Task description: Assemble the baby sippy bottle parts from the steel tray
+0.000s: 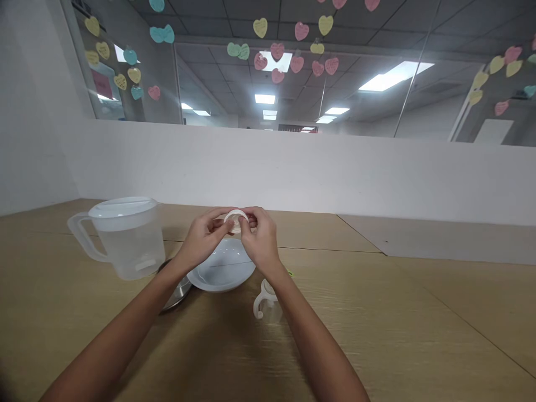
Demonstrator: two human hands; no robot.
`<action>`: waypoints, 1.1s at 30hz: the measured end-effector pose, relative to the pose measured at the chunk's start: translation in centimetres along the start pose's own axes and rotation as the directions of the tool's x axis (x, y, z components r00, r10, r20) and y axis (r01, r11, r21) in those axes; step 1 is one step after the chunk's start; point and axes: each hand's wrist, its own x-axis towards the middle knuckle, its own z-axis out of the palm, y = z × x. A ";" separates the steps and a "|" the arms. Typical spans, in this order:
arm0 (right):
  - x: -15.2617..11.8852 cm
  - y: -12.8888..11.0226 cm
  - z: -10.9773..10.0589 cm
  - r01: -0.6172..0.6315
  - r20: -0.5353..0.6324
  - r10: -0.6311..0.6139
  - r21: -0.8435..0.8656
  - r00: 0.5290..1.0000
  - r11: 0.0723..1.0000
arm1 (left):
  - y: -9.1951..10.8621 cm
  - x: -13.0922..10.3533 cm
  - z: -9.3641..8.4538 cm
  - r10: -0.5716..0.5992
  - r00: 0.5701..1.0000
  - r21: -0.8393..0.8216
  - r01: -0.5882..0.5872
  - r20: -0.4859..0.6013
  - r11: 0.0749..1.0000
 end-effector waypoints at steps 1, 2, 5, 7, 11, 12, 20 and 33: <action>0.0 -0.1 0.0 0.013 -0.002 -0.013 -0.018 1.000 1.000 | 0.0 0.0 0.1 0.013 1.000 0.037 -0.012 -0.023 0.999; -0.1 -0.1 0.1 0.027 -0.007 -0.027 -0.035 1.000 0.999 | 0.1 -0.1 0.2 0.031 0.998 0.077 -0.027 -0.047 0.997; -0.2 -0.3 0.2 0.060 -0.020 -0.062 -0.066 0.998 0.996 | 0.2 -0.2 0.4 0.090 0.990 0.166 -0.071 -0.106 0.984; -0.3 -0.3 0.2 0.067 -0.018 -0.068 -0.062 0.998 0.996 | 0.1 -0.2 0.4 0.112 0.986 0.189 -0.088 -0.123 0.978; -0.5 -0.9 0.2 0.092 0.012 -0.091 -0.047 0.996 0.995 | 0.1 -0.1 0.1 0.136 0.977 0.195 -0.104 -0.163 0.975; -0.6 -1.1 0.2 0.102 0.023 -0.101 -0.056 0.995 0.993 | 0.1 -0.1 0.0 0.144 0.975 0.204 -0.108 -0.168 0.973; -0.6 -1.7 -0.2 0.065 0.014 -0.065 -0.032 0.998 0.997 | 1.7 -1.1 0.3 0.281 0.953 0.409 -0.213 -0.113 0.887; -0.6 -1.2 0.0 0.016 -0.013 -0.018 -0.124 1.000 0.992 | 0.7 -0.8 0.7 0.212 0.969 0.356 -0.155 -0.128 0.922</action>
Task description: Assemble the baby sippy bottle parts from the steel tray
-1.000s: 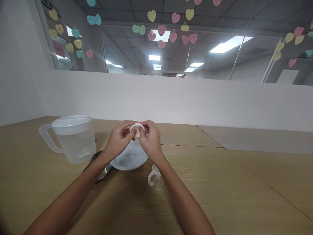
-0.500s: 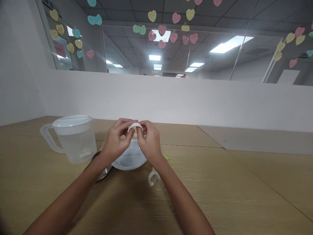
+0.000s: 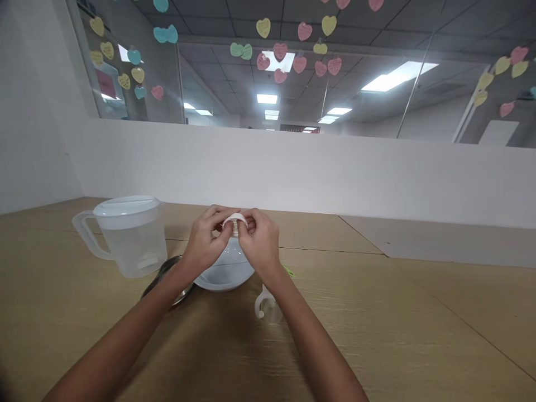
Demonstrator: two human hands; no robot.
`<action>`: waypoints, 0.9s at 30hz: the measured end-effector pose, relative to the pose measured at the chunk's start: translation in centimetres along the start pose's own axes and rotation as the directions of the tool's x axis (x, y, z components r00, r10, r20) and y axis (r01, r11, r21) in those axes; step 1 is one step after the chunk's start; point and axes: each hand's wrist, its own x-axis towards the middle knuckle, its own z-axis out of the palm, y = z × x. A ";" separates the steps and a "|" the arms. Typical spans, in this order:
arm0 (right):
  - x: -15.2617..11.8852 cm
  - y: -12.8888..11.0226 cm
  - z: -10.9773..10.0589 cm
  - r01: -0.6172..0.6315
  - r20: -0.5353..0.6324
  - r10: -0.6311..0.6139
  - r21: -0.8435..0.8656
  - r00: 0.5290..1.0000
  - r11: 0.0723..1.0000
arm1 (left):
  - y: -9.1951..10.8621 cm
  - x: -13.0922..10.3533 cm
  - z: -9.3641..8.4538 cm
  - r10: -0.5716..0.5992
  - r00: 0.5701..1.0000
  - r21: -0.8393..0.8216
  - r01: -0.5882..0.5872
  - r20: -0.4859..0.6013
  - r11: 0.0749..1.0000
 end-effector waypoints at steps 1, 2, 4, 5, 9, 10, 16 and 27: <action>0.1 0.2 -0.1 -0.011 0.038 0.011 0.010 0.999 1.000 | -0.2 0.1 -0.1 -0.012 1.000 -0.035 0.012 0.016 0.999; 0.2 0.3 -0.2 -0.025 0.085 0.023 0.030 0.996 0.999 | -0.4 0.3 -0.1 -0.022 0.999 -0.066 0.023 0.023 0.998; 0.4 0.4 -0.3 -0.044 0.169 0.031 0.070 0.985 0.997 | -0.8 0.5 -0.3 -0.036 0.999 -0.109 0.037 0.016 0.993; 0.4 0.4 -0.3 -0.039 0.184 0.025 0.075 0.983 0.996 | -1.0 0.6 -0.3 -0.039 0.999 -0.120 0.040 0.009 0.992; 0.3 0.5 0.0 0.034 0.118 -0.035 0.011 0.992 0.999 | -1.1 0.6 -0.3 -0.042 0.997 -0.129 0.050 0.065 0.990; 0.2 0.6 0.0 0.040 0.106 -0.040 0.002 0.994 0.999 | -1.0 0.6 -0.2 -0.039 0.996 -0.123 0.049 0.082 0.991; 0.0 0.7 0.3 0.020 0.088 -0.015 -0.053 0.996 0.998 | -0.8 0.3 0.5 0.023 0.998 -0.055 -0.020 0.050 0.998; 0.2 0.0 0.1 0.023 0.130 -0.025 0.021 0.991 1.000 | -1.3 0.7 -0.6 -0.014 0.999 -0.136 0.020 0.051 0.991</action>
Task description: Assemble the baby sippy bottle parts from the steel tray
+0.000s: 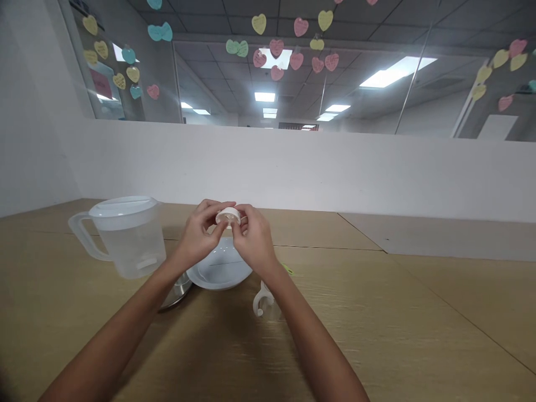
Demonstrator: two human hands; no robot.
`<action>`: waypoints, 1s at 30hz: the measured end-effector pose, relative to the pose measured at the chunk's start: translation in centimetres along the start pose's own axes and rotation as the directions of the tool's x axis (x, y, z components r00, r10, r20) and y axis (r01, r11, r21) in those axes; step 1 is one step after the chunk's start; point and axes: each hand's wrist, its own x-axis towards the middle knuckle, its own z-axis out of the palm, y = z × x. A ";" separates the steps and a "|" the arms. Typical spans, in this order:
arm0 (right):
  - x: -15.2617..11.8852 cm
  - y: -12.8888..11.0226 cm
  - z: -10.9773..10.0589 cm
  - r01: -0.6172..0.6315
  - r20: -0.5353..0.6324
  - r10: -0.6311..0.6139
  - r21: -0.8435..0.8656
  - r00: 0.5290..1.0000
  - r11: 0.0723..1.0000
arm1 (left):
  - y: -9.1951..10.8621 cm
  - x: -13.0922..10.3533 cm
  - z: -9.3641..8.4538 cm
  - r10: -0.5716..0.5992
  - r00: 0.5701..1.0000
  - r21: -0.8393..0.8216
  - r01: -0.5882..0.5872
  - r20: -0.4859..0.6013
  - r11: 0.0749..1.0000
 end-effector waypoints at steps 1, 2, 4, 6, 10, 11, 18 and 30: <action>0.1 -0.1 -0.4 -0.018 0.040 0.016 0.059 0.999 0.998 | 0.1 0.2 -0.4 -0.045 0.999 -0.092 0.047 0.030 0.995; 0.3 -0.3 -0.8 -0.046 0.085 0.036 0.120 0.996 0.992 | 0.2 0.3 -0.7 -0.098 0.993 -0.190 0.109 0.067 0.976; 0.5 -0.5 -1.7 -0.115 0.182 0.073 0.235 0.981 0.965 | 0.5 0.6 -1.3 -0.205 0.968 -0.373 0.245 0.144 0.895; 0.7 -0.7 -2.3 -0.159 0.240 0.086 0.301 0.967 0.940 | 0.8 0.7 -1.5 -0.284 0.938 -0.511 0.346 0.198 0.787; 0.6 -0.4 -2.2 0.002 0.137 -0.021 0.142 0.990 0.990 | 1.0 0.8 -1.3 -0.361 0.893 -0.674 0.443 0.270 0.592; 0.5 -0.2 -2.0 0.068 0.100 -0.075 0.067 0.992 0.995 | 1.0 0.9 -1.2 -0.369 0.884 -0.689 0.458 0.286 0.562; 0.4 0.3 -0.8 0.056 0.006 -0.056 0.087 0.998 0.995 | 0.2 0.4 -1.1 -0.331 0.922 -0.535 0.385 0.200 0.752; -0.4 -1.4 -2.2 0.135 -0.042 -0.151 -0.260 0.988 0.956 | 0.7 -7.1 4.3 -0.078 0.993 -0.023 0.077 -0.093 0.997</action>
